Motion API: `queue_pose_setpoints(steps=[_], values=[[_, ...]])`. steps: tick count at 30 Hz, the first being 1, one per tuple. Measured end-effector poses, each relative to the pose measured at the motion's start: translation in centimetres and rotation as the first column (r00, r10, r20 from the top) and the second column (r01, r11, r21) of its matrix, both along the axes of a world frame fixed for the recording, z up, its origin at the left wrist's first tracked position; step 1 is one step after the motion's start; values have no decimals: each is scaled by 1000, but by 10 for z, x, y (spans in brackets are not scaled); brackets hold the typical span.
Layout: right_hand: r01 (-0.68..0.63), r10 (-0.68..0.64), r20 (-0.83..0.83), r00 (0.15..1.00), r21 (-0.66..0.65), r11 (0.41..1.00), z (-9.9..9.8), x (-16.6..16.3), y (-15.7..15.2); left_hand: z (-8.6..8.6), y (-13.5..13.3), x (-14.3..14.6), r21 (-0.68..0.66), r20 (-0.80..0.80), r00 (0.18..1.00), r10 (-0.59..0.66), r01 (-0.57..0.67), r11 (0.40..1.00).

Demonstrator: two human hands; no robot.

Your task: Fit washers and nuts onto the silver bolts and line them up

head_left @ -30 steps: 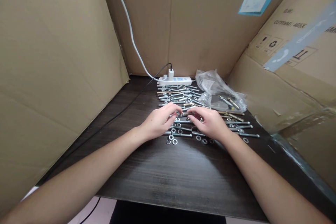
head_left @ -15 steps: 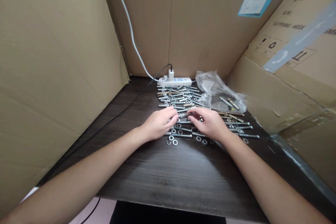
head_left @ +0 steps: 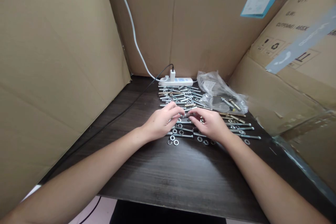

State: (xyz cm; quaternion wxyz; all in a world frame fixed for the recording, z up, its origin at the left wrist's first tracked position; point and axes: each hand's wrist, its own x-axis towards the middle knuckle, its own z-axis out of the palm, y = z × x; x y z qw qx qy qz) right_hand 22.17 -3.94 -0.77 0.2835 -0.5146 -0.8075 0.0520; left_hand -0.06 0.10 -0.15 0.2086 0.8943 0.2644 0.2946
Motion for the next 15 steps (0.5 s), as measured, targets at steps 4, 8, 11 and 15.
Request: queue_pose_setpoints(steps=[4, 8, 11, 15], values=[[5, -6, 11, 1000, 8, 1000, -1, 1, 1, 1, 1, 0, 3, -62, 998, 10, -9, 1000], [5, -5, 25, 1000, 7, 1000, -2, 2, 1, 3, 1, 1, -25, -53, 998, 12, -14, 1000], [8, -8, 24, 1000, 12, 1000, -1, 1, 1, 3, 0, 1, -60, -68, 996, 50, -54, 997], [11, -11, 20, 1000, 14, 1000, -1, 2, 1, 2, 1, 2, -85, -133, 987, 84, -96, 992]])
